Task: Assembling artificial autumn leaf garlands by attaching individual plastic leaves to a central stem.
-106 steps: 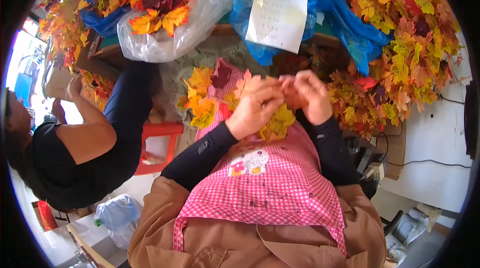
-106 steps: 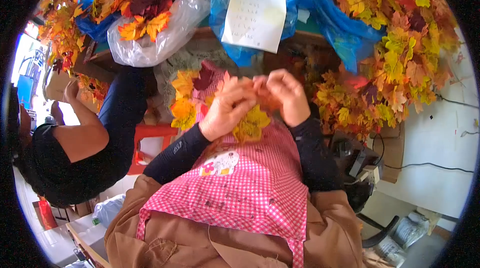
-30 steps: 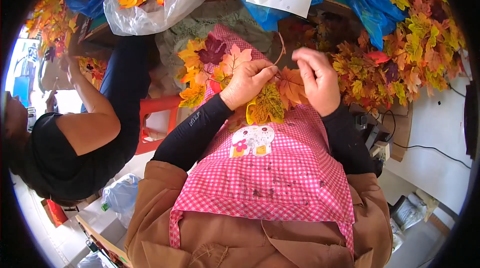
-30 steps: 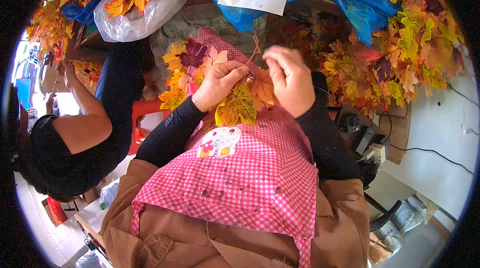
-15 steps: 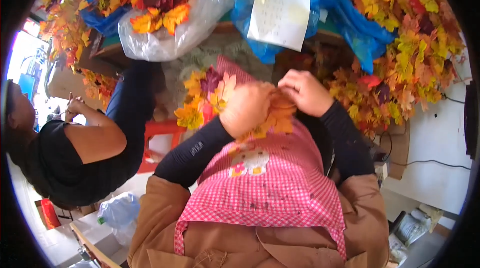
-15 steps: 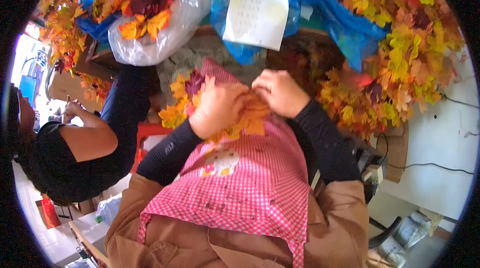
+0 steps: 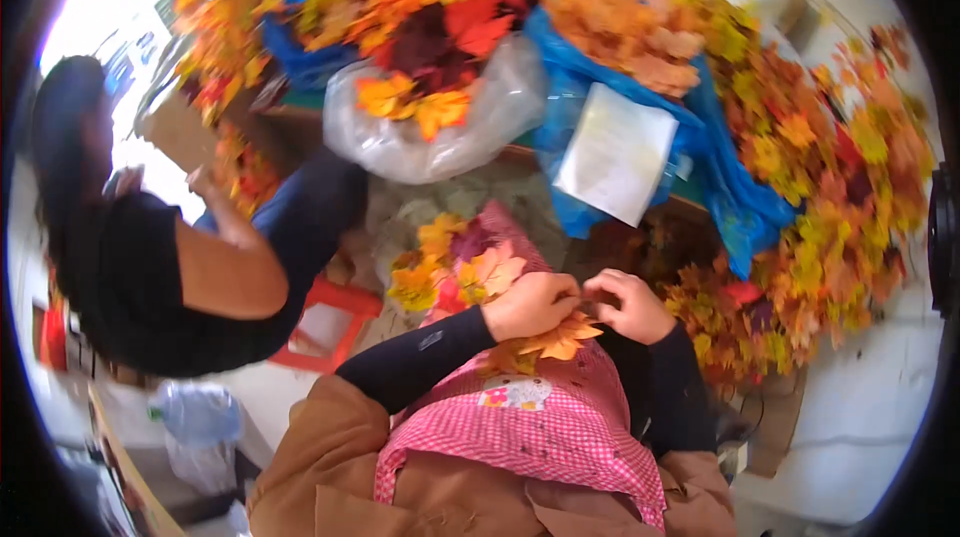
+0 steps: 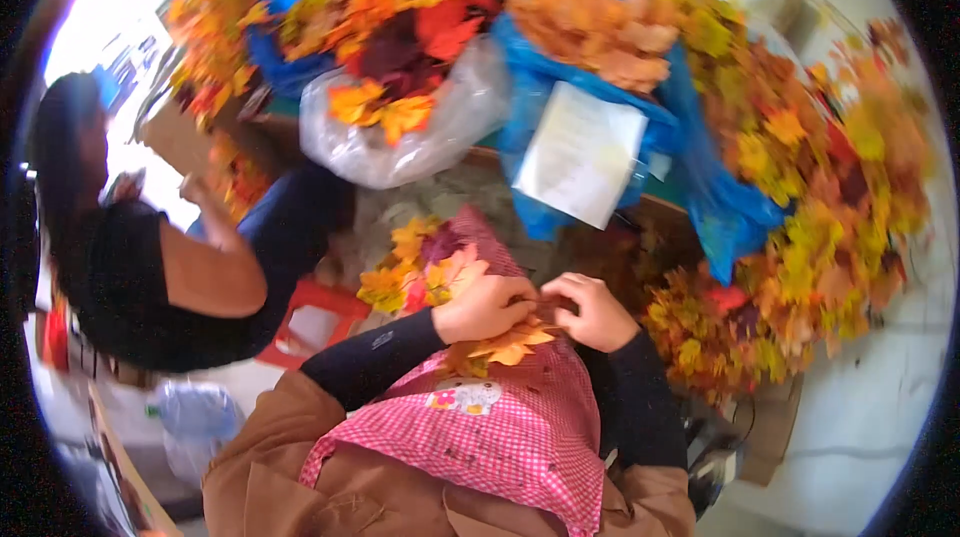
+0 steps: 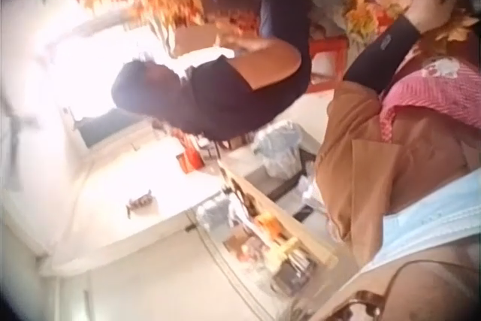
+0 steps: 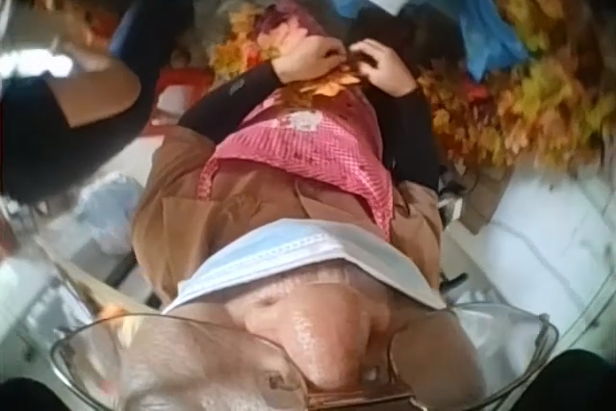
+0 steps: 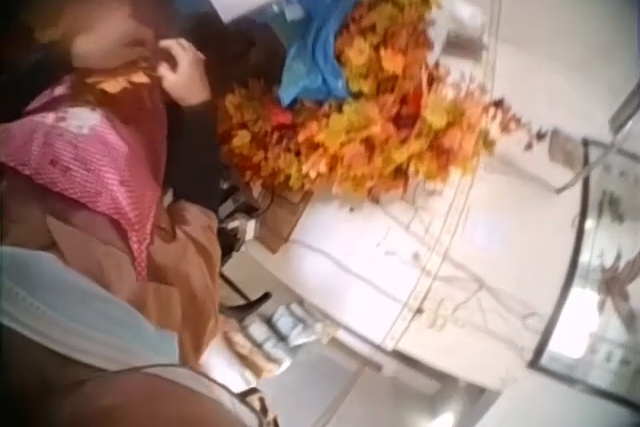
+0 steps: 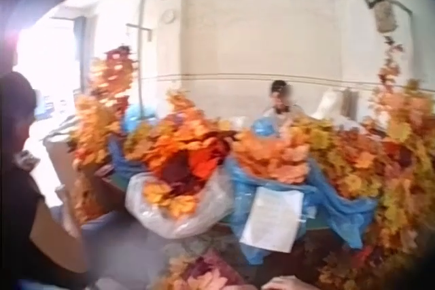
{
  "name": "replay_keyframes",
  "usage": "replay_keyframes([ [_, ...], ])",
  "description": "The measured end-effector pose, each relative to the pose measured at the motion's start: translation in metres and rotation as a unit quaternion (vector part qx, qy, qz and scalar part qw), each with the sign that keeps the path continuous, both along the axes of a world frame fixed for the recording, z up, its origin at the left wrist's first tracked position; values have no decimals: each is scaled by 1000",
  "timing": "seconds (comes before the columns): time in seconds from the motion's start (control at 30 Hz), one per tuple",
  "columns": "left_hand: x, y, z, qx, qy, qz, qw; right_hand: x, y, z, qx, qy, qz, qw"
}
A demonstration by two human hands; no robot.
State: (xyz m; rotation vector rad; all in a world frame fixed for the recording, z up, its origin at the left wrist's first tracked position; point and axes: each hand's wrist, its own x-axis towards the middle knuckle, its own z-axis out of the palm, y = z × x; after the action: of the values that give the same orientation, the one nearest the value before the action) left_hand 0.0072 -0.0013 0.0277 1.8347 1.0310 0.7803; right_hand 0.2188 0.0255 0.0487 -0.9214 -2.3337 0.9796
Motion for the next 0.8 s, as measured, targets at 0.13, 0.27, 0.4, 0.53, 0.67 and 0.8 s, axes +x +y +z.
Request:
replay_keyframes([
  [0.13, 0, -6, -7, 38, 3, 49, 998, -6, 2, 3, -230, 35, -58, 971],
  [0.27, -17, -6, -21, -64, -68, 42, 995, -29, 19, 12, -131, -65, 3, 989],
  [0.4, -20, -5, -52, -59, -106, 76, 990, -66, 56, 35, 59, -122, 95, 986],
  [0.53, -18, -13, -60, -106, -118, 53, 986, -153, 114, 69, 65, 2, 23, 998],
  [0.67, -20, -18, -55, -135, -117, 33, 983, -247, 180, 63, 216, 55, -22, 975],
  [0.8, -25, -21, -66, -140, -127, 37, 981, -302, 213, 43, 246, -20, -77, 966],
])
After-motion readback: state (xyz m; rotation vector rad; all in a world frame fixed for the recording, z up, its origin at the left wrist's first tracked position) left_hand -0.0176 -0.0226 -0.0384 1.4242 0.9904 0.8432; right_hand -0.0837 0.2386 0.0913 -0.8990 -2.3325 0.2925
